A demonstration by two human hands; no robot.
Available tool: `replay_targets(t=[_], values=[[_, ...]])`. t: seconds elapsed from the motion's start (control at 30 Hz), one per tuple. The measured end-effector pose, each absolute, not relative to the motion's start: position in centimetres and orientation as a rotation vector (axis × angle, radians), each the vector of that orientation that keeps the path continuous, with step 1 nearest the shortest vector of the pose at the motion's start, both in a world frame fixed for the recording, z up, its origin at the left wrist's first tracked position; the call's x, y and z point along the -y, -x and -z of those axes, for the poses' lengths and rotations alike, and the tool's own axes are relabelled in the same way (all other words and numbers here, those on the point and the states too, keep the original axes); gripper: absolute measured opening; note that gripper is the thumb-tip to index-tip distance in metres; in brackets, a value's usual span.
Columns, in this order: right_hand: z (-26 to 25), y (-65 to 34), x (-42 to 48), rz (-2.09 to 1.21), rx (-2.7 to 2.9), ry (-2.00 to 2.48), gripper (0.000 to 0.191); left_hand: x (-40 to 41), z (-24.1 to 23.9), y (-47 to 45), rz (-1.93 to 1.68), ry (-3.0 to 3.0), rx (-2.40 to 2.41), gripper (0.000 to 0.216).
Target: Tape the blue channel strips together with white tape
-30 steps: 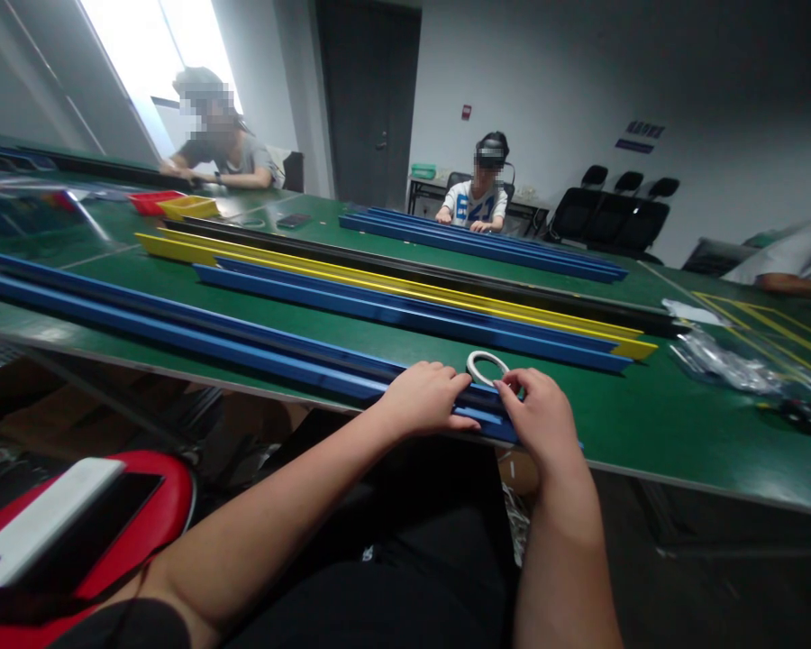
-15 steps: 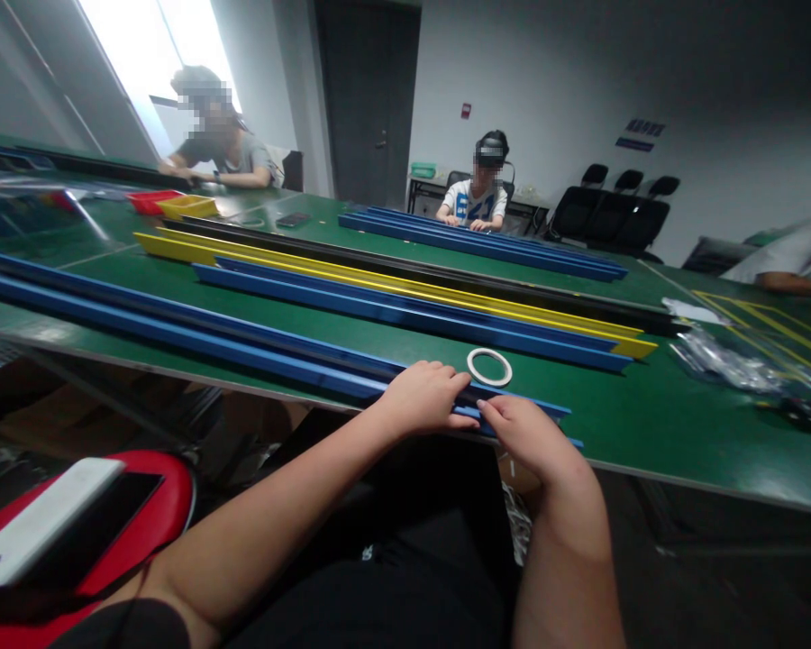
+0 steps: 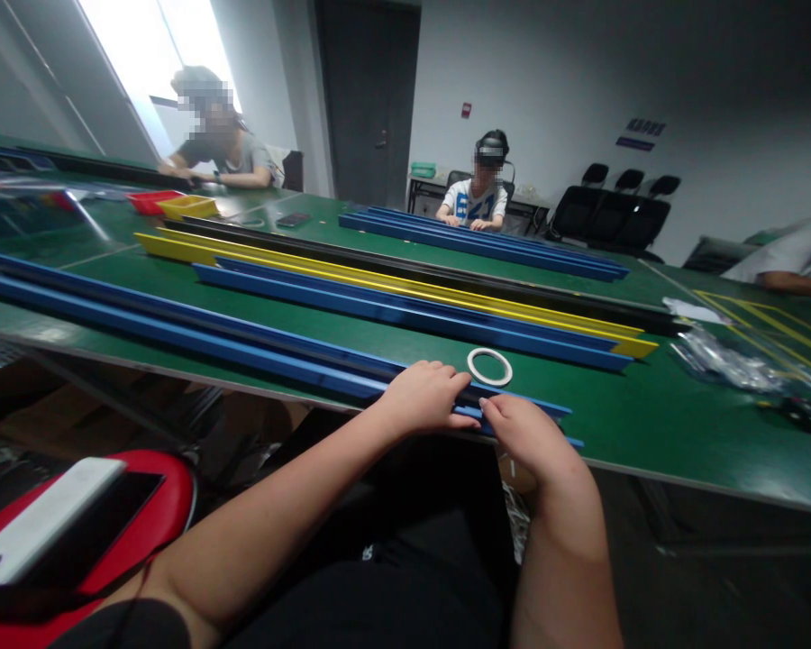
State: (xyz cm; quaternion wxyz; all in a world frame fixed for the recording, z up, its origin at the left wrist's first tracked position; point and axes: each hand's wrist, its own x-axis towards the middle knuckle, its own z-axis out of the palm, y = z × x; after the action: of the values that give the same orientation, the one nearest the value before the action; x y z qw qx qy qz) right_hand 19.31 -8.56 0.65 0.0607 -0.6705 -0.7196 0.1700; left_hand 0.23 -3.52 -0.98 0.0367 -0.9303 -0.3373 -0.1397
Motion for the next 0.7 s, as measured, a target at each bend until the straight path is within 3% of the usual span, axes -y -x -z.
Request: replay_targets(t=[0.7], values=[[-0.59,-19.23,8.45,-0.494,2.174,2.075,0.050,3.50,1.08,-0.26,0.439,2.841,1.040,0.064]])
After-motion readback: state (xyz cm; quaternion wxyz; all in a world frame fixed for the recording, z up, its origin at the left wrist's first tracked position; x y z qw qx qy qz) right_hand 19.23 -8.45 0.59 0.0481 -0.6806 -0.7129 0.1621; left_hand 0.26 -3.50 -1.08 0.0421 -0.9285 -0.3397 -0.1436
